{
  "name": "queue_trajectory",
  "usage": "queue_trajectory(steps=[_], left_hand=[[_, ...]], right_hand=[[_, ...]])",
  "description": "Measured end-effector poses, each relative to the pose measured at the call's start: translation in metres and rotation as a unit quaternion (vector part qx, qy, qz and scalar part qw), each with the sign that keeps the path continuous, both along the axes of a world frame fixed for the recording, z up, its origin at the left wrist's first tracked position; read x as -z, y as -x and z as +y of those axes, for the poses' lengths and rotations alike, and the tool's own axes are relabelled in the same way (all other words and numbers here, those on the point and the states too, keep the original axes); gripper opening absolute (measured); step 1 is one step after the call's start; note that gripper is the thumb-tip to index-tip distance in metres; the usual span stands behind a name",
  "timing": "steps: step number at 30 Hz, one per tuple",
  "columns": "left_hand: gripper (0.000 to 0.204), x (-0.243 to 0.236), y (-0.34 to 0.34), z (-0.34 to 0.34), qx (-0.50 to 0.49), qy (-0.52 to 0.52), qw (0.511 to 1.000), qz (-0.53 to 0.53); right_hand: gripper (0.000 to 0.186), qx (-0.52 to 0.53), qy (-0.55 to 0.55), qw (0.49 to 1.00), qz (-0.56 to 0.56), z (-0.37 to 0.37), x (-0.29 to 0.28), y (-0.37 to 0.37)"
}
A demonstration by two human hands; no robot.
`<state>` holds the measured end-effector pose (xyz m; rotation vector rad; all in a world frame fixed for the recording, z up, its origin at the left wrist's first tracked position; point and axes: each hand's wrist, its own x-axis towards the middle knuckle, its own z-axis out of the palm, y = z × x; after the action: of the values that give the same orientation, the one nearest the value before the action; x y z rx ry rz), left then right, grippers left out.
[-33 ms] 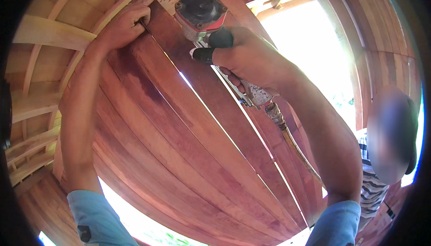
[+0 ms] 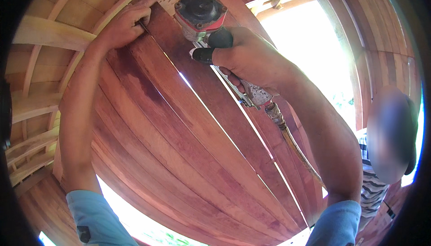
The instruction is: The person uses a pneumatic nail gun to fasten wooden planks to a curved ceiling structure. A coworker assists by holding and aligning the planks. The person repeatedly positions planks and drives nails along the seams.
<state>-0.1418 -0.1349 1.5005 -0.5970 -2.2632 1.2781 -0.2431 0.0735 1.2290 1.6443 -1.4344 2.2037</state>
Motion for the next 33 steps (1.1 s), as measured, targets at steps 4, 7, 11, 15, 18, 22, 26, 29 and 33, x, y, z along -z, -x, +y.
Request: queue_trajectory(steps=[4,7,11,15,18,22,26,29,33], left_hand=[[0.013,-0.005,0.004,0.004,-0.041,0.034,0.999,0.002],[0.013,-0.004,0.006,0.004,-0.036,0.043,0.998,0.015],[0.023,-0.001,0.008,0.005,-0.065,-0.030,0.997,0.000],[0.024,0.002,0.006,0.006,-0.096,-0.013,0.995,0.024],[0.026,0.005,0.004,0.007,-0.085,-0.029,0.996,0.011],[0.028,0.008,-0.001,0.008,-0.108,0.007,0.992,0.060],[0.027,0.006,0.002,0.005,-0.079,-0.023,0.996,0.021],[0.022,0.003,0.003,-0.001,-0.046,0.008,0.999,0.024],[0.023,-0.003,0.006,-0.008,-0.030,-0.008,1.000,0.005]], right_hand=[[0.031,0.018,-0.023,1.000,0.007,0.001,0.001,0.003],[0.035,0.033,0.000,0.999,0.007,0.002,-0.001,0.003],[0.033,0.061,0.006,0.998,-0.010,0.010,-0.004,0.005],[0.021,0.027,0.033,0.998,-0.041,0.007,-0.008,0.003],[0.022,0.048,-0.007,0.998,-0.033,-0.005,-0.014,0.003],[0.020,0.009,0.002,0.999,-0.043,-0.005,-0.012,0.007],[0.018,0.014,0.001,0.999,-0.042,-0.005,-0.012,0.013],[0.018,0.046,-0.004,0.998,-0.033,-0.003,-0.012,0.015],[0.019,0.079,0.009,0.997,-0.012,0.000,-0.015,0.018]])
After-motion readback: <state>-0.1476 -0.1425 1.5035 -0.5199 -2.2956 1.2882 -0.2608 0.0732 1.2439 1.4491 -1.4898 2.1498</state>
